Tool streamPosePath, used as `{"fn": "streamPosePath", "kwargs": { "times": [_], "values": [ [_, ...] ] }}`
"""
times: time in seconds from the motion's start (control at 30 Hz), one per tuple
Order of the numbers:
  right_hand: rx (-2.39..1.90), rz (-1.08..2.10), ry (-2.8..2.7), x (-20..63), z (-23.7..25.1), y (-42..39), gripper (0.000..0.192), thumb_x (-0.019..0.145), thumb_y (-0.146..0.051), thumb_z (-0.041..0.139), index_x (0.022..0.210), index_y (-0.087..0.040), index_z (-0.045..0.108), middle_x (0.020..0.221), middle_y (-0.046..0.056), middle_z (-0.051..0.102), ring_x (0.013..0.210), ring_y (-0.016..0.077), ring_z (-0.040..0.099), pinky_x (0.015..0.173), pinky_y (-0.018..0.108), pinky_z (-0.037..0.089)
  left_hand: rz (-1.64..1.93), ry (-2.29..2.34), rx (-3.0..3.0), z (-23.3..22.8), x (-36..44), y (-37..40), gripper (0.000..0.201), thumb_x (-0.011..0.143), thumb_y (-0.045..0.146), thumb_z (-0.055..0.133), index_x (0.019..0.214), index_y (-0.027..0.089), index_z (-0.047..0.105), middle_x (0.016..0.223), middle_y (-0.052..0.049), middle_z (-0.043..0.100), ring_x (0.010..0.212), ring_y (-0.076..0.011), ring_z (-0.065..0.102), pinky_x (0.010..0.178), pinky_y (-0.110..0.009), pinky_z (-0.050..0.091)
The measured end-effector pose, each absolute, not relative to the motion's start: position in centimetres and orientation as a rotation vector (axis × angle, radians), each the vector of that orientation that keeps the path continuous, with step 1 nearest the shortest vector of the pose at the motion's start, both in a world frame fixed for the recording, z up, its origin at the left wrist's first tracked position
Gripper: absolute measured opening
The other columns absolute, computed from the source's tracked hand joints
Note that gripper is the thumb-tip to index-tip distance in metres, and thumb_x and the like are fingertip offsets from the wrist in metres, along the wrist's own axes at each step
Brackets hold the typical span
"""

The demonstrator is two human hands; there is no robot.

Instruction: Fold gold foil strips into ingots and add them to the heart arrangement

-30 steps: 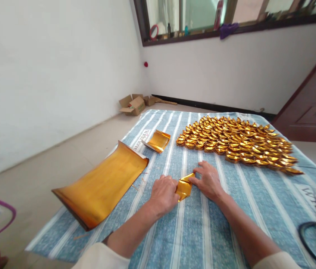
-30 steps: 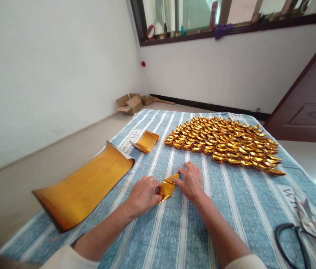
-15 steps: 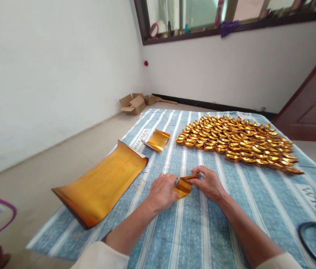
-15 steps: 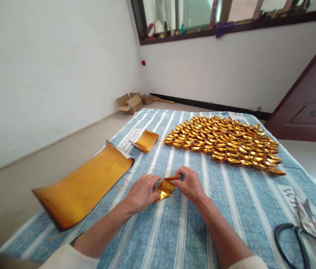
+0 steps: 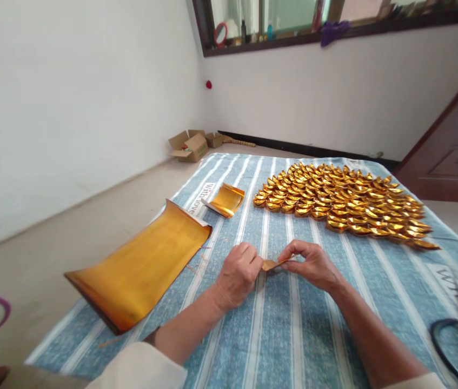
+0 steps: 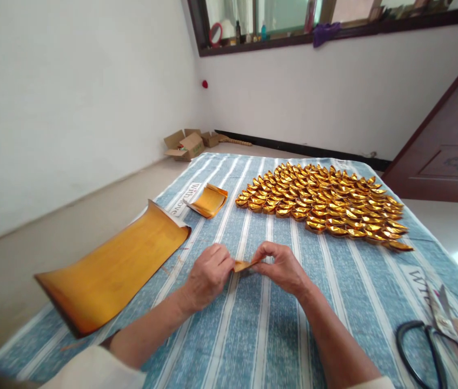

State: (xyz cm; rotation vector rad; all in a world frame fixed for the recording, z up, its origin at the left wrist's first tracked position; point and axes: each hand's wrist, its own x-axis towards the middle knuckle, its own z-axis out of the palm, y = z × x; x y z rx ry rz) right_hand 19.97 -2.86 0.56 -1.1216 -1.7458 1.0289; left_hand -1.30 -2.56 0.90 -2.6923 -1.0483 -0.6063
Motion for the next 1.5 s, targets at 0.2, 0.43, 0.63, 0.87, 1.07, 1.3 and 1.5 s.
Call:
{"fn": "streamPosePath", "kwargs": {
  "times": [0.2,0.43,0.63,0.87,1.07,1.3,1.5],
  "values": [
    [-1.226,1.059,-1.882,19.9,0.4,-3.0,0.004,0.073,-0.019,0.062,0.075,-0.019,0.066,0.073,-0.002,0.066,0.072,0.0143,0.06,0.071,0.027,0.043,-0.644,-1.197,-2.91,-0.1,-1.8,-3.5,0.01,0.085,0.015,0.056,0.079,0.016,0.065,0.078,-0.005,0.056,0.079,-0.019,0.049,0.07,-0.031,0.043],
    [-1.464,0.971,-1.827,19.4,0.7,-3.6,0.009,0.072,-0.026,0.064,0.066,-0.019,0.062,0.065,-0.003,0.062,0.064,0.0132,0.056,0.062,0.024,0.039,-0.602,-1.345,-3.063,0.7,-1.8,-2.8,0.009,0.085,0.021,0.061,0.083,0.016,0.069,0.079,-0.004,0.059,0.08,-0.0187,0.051,0.073,-0.031,0.045],
    [-1.705,0.843,-1.733,18.6,0.7,-4.1,0.016,0.074,-0.029,0.064,0.062,-0.019,0.061,0.062,-0.001,0.06,0.062,0.0151,0.055,0.06,0.025,0.038,-0.598,-1.434,-3.013,0.6,-1.4,-2.6,0.022,0.089,0.02,0.054,0.07,0.015,0.063,0.073,-0.004,0.057,0.075,-0.0179,0.051,0.071,-0.032,0.045],
    [-1.857,0.554,-1.831,17.9,-0.2,-4.7,0.008,0.078,-0.029,0.063,0.076,-0.022,0.067,0.071,0.003,0.063,0.069,0.0187,0.056,0.064,0.029,0.038,-0.594,-1.516,-2.799,-0.2,-0.3,-3.3,0.02,0.088,0.018,0.053,0.068,0.016,0.057,0.072,-0.005,0.054,0.073,-0.02,0.048,0.067,-0.036,0.045],
    [-1.752,0.335,-1.969,17.7,-0.4,-4.9,0.012,0.078,-0.023,0.064,0.066,-0.022,0.064,0.064,0.003,0.061,0.072,0.0208,0.054,0.065,0.031,0.036,-0.642,-1.478,-2.76,-0.5,-0.1,-3.5,0.023,0.09,0.019,0.049,0.067,0.017,0.053,0.072,-0.005,0.052,0.071,-0.02,0.047,0.066,-0.037,0.044],
    [-1.705,0.134,-2.048,17.4,-0.6,-5.0,0.021,0.079,-0.02,0.063,0.059,-0.02,0.057,0.062,0.003,0.057,0.07,0.0207,0.049,0.067,0.032,0.034,-0.646,-1.499,-2.731,-0.9,0.0,-3.6,0.026,0.092,0.02,0.045,0.067,0.018,0.052,0.073,-0.006,0.052,0.072,-0.0204,0.046,0.066,-0.037,0.044],
    [-1.694,0.079,-2.063,17.3,-0.6,-5.0,0.021,0.081,-0.021,0.063,0.061,-0.019,0.056,0.063,0.003,0.057,0.072,0.0207,0.049,0.069,0.033,0.034,-0.665,-1.481,-2.699,-1.0,0.1,-3.5,0.03,0.094,0.023,0.042,0.066,0.018,0.052,0.07,-0.005,0.051,0.071,-0.0202,0.046,0.065,-0.037,0.043]
  ]
}}
